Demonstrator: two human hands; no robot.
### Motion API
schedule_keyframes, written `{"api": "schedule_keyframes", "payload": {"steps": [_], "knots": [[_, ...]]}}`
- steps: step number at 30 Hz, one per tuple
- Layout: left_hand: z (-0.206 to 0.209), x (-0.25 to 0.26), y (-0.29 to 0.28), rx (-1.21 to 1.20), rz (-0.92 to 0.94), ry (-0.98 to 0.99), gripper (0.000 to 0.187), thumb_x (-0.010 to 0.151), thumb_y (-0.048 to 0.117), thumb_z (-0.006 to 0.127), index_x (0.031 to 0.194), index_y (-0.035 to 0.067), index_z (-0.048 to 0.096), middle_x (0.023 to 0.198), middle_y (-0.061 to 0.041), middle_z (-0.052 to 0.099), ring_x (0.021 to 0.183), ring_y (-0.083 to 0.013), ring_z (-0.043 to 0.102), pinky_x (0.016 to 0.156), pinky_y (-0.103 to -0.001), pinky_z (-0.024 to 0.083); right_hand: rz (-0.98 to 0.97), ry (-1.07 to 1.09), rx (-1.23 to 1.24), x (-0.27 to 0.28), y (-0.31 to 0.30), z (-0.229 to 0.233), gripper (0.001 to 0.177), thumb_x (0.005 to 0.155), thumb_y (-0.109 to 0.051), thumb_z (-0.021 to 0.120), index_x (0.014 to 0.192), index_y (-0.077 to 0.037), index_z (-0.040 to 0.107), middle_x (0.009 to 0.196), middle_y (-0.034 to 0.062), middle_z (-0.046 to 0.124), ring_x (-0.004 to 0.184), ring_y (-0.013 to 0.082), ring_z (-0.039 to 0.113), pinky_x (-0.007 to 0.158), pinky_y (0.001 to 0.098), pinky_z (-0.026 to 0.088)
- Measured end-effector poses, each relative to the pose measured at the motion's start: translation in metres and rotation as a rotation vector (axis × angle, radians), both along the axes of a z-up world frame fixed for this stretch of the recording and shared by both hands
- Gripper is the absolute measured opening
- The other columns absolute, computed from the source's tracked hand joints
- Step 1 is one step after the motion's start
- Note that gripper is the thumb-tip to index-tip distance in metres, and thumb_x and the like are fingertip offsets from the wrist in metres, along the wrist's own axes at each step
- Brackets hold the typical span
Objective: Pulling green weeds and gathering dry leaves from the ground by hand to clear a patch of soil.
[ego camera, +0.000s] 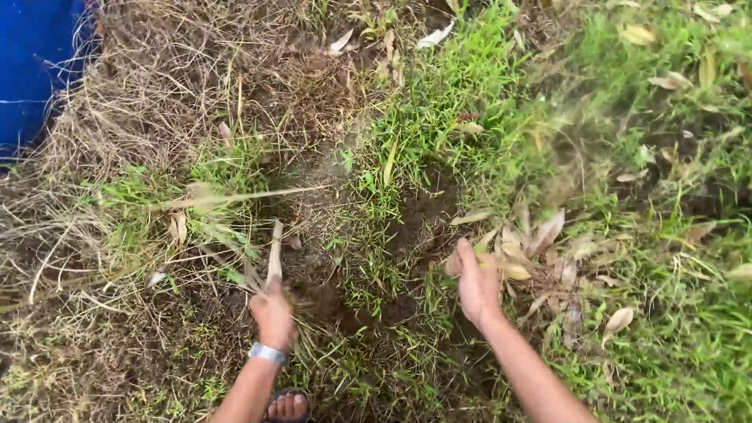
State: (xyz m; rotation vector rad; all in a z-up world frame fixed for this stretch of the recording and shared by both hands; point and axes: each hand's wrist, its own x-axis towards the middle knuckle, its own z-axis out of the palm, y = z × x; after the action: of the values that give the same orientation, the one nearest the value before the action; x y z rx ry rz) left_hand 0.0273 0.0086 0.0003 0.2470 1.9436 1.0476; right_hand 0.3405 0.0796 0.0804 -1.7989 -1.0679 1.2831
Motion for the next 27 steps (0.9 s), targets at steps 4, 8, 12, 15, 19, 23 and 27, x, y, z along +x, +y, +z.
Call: {"api": "schedule_keyframes", "payload": {"steps": [4,8,12,15,19,23,27], "knots": [[0.038,-0.010,0.010,-0.379,0.231,-0.177,0.028,0.104,0.036,0.047,0.120,0.019,0.063,0.063,0.006,0.036,0.046,-0.0074,0.027,0.038,-0.023,0.024,0.008,0.019,-0.009,0.000,0.000,-0.004,0.053,0.105,-0.042,0.041,0.066,-0.008,0.055,0.066,0.0094,0.060,0.070,0.0214,0.057,0.088,0.0384,0.042],[0.032,-0.021,-0.003,-0.211,0.434,-0.391,0.031,0.104,0.020,0.036,0.125,0.022,0.058,0.080,-0.001,0.053,0.061,-0.0127,0.046,0.079,-0.043,0.033,0.053,0.024,-0.054,0.003,0.001,-0.030,0.051,0.106,-0.039,0.040,0.068,-0.008,0.054,0.067,0.0089,0.058,0.070,0.0203,0.054,0.084,0.0355,0.038],[0.054,-0.005,-0.008,-0.178,0.477,-0.414,0.031,0.110,0.025,0.034,0.097,0.011,0.058,0.062,0.003,0.043,0.057,-0.0149,0.043,0.110,-0.068,0.033,0.101,-0.021,-0.100,0.006,-0.009,-0.044,0.050,0.107,-0.038,0.043,0.066,-0.011,0.054,0.063,0.0051,0.053,0.065,0.0187,0.050,0.083,0.0354,0.038],[0.053,0.009,-0.008,-0.278,0.332,-0.270,0.046,0.106,0.017,0.028,0.150,0.019,0.042,0.065,0.006,0.032,0.063,-0.0142,0.036,0.112,-0.070,0.028,0.030,-0.110,-0.287,0.005,-0.017,-0.030,0.054,0.101,-0.050,0.041,0.075,-0.008,0.062,0.101,0.0068,0.062,0.102,0.0213,0.055,0.107,0.0417,0.031],[0.025,0.009,-0.017,-0.263,0.190,-0.170,0.054,0.098,0.005,0.028,0.149,0.016,0.042,0.075,0.001,0.048,0.054,-0.0086,0.030,0.047,-0.023,0.027,0.049,0.021,-0.140,0.032,-0.027,-0.056,0.054,0.106,-0.039,0.042,0.060,-0.011,0.050,0.063,0.0073,0.058,0.068,0.0220,0.056,0.100,0.0433,0.038],[0.024,0.018,-0.023,-0.276,0.109,-0.087,0.053,0.098,0.001,0.029,0.148,0.013,0.043,0.078,-0.002,0.051,0.054,-0.0092,0.033,0.043,-0.023,0.028,0.009,0.092,-0.094,0.057,-0.044,-0.060,0.057,0.105,-0.036,0.043,0.053,-0.011,0.042,0.057,0.0071,0.054,0.063,0.0223,0.055,0.100,0.0412,0.039],[0.013,0.015,-0.029,-0.343,0.091,-0.066,0.055,0.099,0.000,0.027,0.150,0.015,0.041,0.071,-0.002,0.046,0.050,-0.0102,0.029,0.042,-0.026,0.026,0.041,0.096,-0.062,0.076,-0.056,-0.053,0.059,0.107,-0.032,0.042,0.053,-0.010,0.045,0.052,0.0086,0.056,0.055,0.0279,0.057,0.127,0.0466,0.011]]}}
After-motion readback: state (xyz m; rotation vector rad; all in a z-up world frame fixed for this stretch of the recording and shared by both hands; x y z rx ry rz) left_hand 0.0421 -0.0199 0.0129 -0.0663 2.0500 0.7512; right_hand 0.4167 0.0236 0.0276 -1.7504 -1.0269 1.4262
